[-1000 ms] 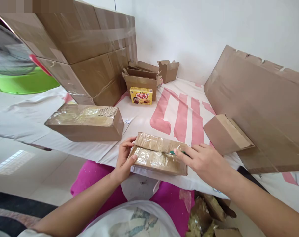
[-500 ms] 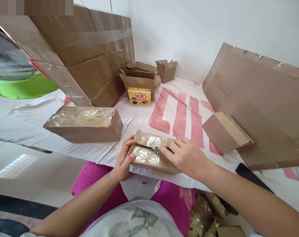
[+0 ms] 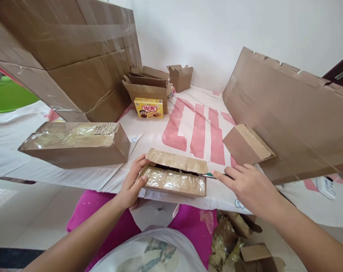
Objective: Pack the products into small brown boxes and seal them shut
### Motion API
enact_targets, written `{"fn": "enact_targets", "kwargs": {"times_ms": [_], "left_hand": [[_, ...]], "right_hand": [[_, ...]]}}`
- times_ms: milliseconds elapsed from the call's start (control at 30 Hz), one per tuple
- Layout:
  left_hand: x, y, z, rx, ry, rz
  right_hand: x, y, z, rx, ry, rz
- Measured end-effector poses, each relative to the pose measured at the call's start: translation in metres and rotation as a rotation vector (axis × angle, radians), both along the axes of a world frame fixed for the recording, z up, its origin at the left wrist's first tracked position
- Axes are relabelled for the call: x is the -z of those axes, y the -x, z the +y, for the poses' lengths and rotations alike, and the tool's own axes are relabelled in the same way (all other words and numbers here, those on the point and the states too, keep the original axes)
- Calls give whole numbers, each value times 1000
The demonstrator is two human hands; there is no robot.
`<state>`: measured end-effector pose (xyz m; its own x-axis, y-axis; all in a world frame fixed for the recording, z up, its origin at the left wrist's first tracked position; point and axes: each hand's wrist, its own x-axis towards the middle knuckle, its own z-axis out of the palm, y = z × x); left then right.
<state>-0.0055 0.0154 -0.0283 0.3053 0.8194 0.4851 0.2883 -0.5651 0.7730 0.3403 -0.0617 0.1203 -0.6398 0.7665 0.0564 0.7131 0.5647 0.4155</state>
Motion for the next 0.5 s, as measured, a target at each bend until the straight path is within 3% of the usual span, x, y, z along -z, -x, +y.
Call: {"fn": "enact_targets", "kwargs": {"times_ms": [167,267,400,500], "left_hand": [[-21,11,0,-11,-57,226],[-27,12,-7,-61,-176,233],[-18,8,-25,-96,-303,65],[-5,5,-37,-141,-386,-98]], "right_hand": [[8,-16,-6,115,-22,293],[28,-26,-6,269,23,573],[82,-36,0,524,26,860],[131,-32,5,652,83,887]]}}
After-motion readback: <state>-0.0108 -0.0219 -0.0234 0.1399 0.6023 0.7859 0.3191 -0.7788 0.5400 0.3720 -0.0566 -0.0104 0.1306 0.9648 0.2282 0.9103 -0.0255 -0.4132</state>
